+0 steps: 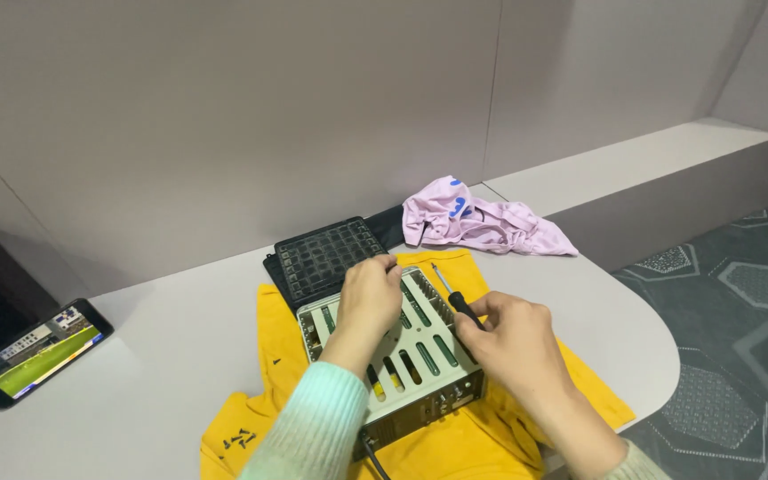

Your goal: Securing internal components of an electronic device using a screwdriver.

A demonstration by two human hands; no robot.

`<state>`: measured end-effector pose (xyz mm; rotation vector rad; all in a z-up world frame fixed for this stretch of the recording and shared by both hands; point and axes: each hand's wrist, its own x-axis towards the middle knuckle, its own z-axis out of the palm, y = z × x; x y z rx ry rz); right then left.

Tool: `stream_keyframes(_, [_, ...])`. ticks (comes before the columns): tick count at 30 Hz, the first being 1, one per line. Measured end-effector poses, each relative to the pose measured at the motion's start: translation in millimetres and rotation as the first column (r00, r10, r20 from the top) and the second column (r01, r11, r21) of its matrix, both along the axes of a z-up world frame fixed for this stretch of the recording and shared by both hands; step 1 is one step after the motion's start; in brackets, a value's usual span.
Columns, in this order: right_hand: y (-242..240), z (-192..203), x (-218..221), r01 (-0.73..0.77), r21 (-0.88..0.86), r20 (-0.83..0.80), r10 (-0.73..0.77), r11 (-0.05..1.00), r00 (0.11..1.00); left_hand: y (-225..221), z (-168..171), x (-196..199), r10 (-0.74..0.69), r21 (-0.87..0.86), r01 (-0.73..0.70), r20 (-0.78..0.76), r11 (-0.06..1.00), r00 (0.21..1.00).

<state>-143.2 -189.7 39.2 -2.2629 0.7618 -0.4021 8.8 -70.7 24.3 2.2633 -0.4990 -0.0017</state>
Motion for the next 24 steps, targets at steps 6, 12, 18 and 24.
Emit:
stream_keyframes(6, [7,3,19,-0.076,-0.008,0.093,0.077,0.997,0.993,-7,-53,33,-0.034,0.159,0.003,0.191,0.987,0.981])
stream_keyframes(12, [8,6,29,-0.091,-0.030,0.033,0.092,0.995,0.995,3,-33,17,-0.021,0.147,-0.002,0.153,0.989,0.988])
stream_keyframes(18, [8,5,35,-0.077,-0.061,0.015,0.078,0.995,0.997,2,-32,13,-0.012,0.148,-0.013,0.167,0.989,0.986])
stream_keyframes(24, [41,37,15,-0.122,-0.208,-0.173,0.086,0.970,0.981,3,-31,11,-0.023,0.128,0.001,0.173,0.992,0.985])
